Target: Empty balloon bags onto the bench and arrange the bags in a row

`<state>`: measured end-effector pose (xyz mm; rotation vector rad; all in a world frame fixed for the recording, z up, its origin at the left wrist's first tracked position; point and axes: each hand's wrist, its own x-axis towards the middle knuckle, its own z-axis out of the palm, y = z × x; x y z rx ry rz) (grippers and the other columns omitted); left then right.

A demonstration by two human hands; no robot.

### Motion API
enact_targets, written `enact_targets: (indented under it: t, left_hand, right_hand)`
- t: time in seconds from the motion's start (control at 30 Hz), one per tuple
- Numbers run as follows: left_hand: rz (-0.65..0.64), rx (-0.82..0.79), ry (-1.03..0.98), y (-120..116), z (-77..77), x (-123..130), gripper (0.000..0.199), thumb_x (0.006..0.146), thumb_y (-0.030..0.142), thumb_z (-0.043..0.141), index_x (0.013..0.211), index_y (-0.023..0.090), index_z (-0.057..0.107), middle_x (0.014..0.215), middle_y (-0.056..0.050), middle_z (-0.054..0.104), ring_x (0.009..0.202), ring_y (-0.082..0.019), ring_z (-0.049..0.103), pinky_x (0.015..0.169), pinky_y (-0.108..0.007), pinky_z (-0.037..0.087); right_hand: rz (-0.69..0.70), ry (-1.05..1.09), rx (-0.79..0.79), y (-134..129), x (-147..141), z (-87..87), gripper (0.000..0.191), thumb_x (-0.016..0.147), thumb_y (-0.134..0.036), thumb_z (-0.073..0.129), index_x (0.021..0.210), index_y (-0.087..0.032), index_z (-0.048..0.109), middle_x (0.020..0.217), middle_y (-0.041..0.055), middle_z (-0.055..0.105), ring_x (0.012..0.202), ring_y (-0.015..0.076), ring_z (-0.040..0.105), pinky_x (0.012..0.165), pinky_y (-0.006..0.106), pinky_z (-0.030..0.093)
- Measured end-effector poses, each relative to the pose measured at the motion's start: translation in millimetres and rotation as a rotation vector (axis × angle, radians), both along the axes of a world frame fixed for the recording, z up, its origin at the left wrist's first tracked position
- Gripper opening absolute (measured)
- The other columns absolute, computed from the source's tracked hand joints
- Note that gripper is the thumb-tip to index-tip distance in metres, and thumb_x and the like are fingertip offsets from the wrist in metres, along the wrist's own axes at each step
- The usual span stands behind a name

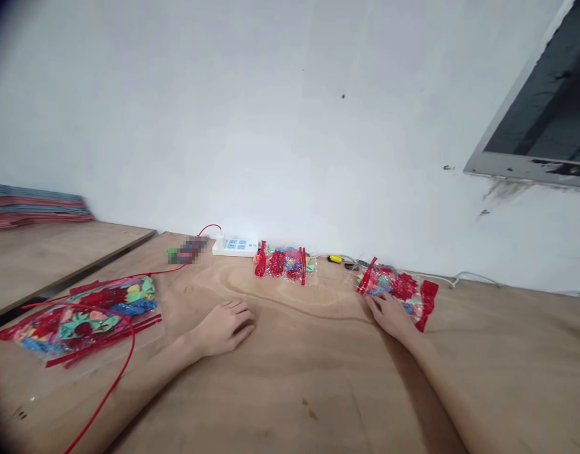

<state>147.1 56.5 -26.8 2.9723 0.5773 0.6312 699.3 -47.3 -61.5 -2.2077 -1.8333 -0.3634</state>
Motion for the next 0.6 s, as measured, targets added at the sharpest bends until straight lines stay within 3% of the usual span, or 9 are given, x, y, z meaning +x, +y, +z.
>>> enact_targets:
  t: [0.37, 0.6]
  left_hand:
    - [0.004, -0.010, 0.015, 0, 0.4, -1, 0.016, 0.107, 0.030, 0.056, 0.109, 0.022, 0.069, 0.108, -0.007, 0.073, 0.103, -0.026, 0.070, 0.093, -0.040, 0.053]
    - [-0.005, -0.007, 0.014, 0, 0.2, -2, 0.015, 0.108, 0.029, 0.056, 0.110, 0.022, 0.069, 0.109, -0.007, 0.072, 0.104, -0.026, 0.069, 0.093, -0.040, 0.052]
  right_hand:
    - [-0.010, -0.033, -0.023, 11, 15, 16.3, 0.054, 0.111, -0.043, 0.036, 0.109, -0.015, 0.082, 0.112, 0.0173, 0.075, 0.104, 0.0291, 0.069, 0.097, 0.041, 0.053]
    - [-0.020, -0.104, 0.039, -4, 0, 22.0, 0.053, 0.111, -0.044, 0.036, 0.111, -0.015, 0.081, 0.115, 0.0180, 0.072, 0.107, 0.0322, 0.066, 0.101, 0.046, 0.051]
